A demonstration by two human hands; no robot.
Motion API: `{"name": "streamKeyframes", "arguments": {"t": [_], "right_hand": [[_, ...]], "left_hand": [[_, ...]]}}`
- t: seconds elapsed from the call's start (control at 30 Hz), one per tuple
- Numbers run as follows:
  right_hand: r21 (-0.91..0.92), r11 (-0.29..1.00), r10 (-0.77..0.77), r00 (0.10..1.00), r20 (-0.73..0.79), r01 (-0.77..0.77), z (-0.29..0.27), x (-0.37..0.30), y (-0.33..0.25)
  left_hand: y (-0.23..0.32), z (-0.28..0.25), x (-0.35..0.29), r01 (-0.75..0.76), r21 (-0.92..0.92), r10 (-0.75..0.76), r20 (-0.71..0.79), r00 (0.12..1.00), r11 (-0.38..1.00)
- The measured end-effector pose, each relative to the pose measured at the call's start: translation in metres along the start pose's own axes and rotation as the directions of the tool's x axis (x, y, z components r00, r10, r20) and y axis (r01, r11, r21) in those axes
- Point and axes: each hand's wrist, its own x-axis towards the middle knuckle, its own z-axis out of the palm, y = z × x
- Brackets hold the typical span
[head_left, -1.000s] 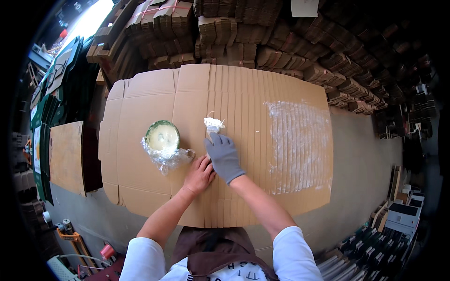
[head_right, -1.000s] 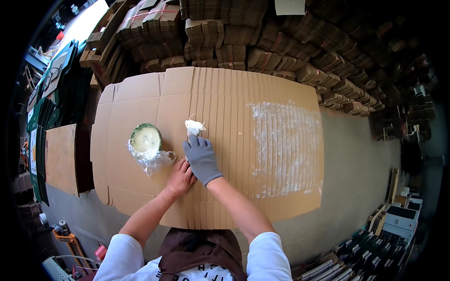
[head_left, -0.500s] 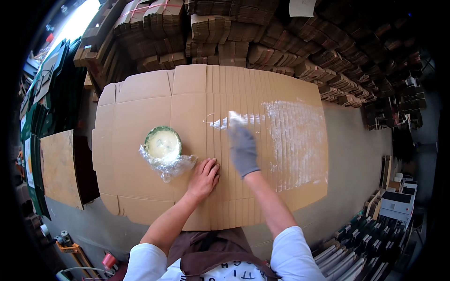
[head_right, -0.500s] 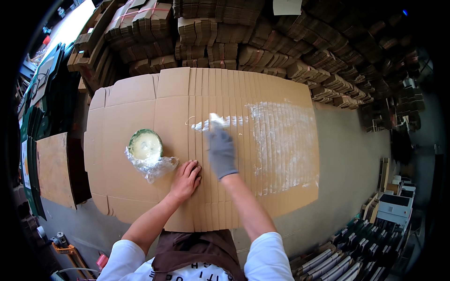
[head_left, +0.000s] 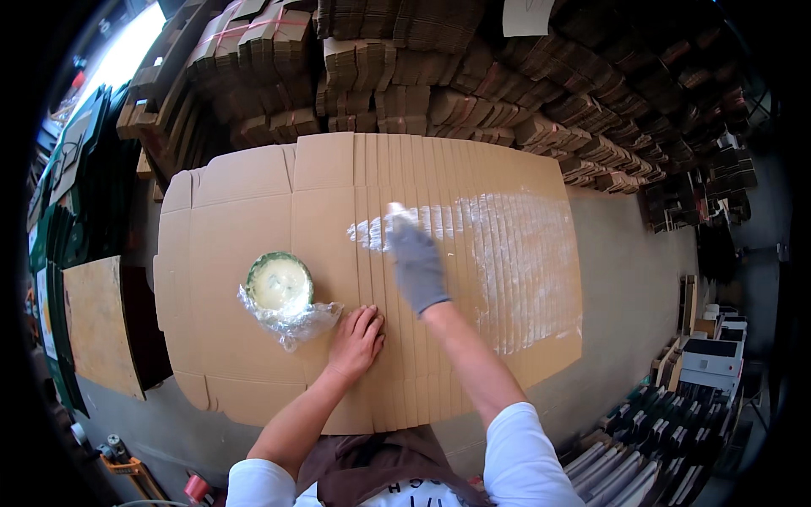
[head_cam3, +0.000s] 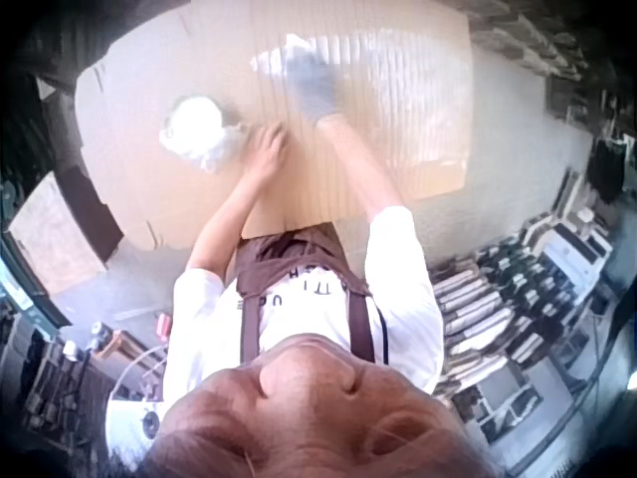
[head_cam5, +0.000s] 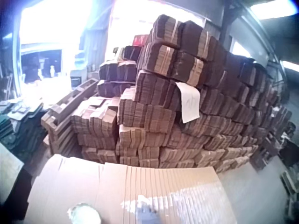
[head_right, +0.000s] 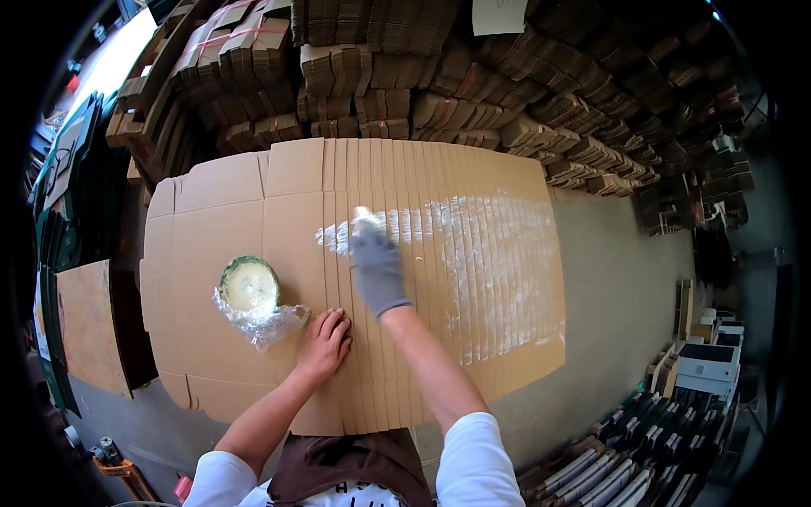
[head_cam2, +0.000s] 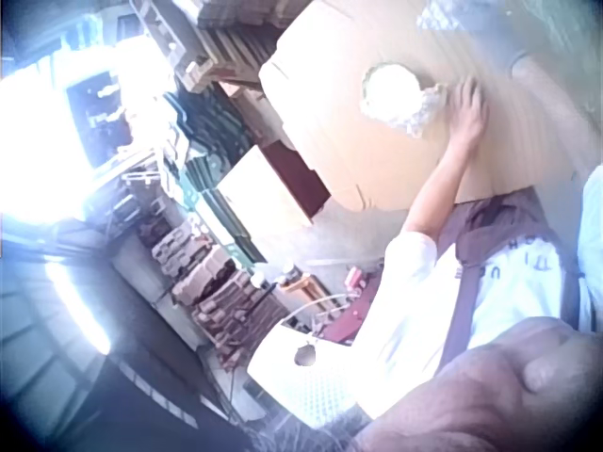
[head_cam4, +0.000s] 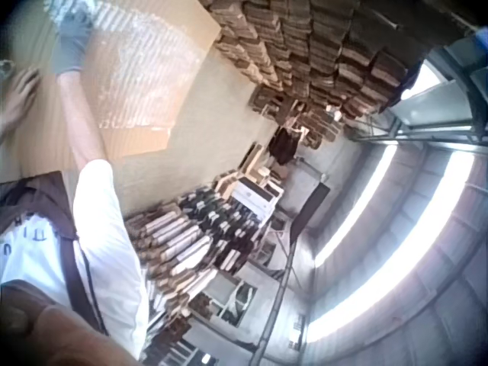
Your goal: The person applies a white paste onto a large cardboard sheet using a small tool. They repeatedly scoop the paste from a container and spread it in linear strokes across the cardboard surface.
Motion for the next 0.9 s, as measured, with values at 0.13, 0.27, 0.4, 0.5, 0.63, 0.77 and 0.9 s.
{"name": "streamKeyframes", "arguments": {"t": [0.13,0.27,0.4,0.5,0.63,0.77,0.9], "right_hand": [[0.001,0.988,0.150,0.967,0.208,-0.153,0.018,0.017,0.011],[-0.154,0.934,0.337,0.939,0.074,-0.323,0.000,0.006,0.111],[-0.168,0.968,0.199,0.978,0.059,-0.187,-0.006,0.004,0.084],[0.065,0.907,0.407,0.905,0.121,-0.417,-0.011,0.006,0.103],[0.118,0.917,0.388,0.921,-0.034,-0.382,-0.041,-0.025,0.089],[0.030,1.000,-0.003,1.000,0.007,0.003,-0.035,-0.066,-0.030],[0.029,0.813,0.563,0.797,0.221,-0.582,-0.064,-0.079,0.064]], "left_hand": [[-0.001,-0.003,0.002,0.002,0.020,-0.002,0.003,1.000,1.000],[0.000,-0.001,0.001,0.008,-0.009,-0.008,0.011,1.000,1.000],[0.000,-0.001,-0.001,0.027,-0.009,-0.027,0.029,0.999,1.000],[0.001,-0.001,0.005,-0.004,-0.001,0.004,0.000,1.000,1.000],[-0.001,0.001,0.000,0.019,-0.012,-0.019,0.014,1.000,1.000],[-0.004,0.003,-0.006,0.046,0.005,-0.046,-0.001,0.999,0.999],[-0.001,0.001,-0.004,0.034,-0.034,-0.034,-0.003,0.999,0.999]]}}
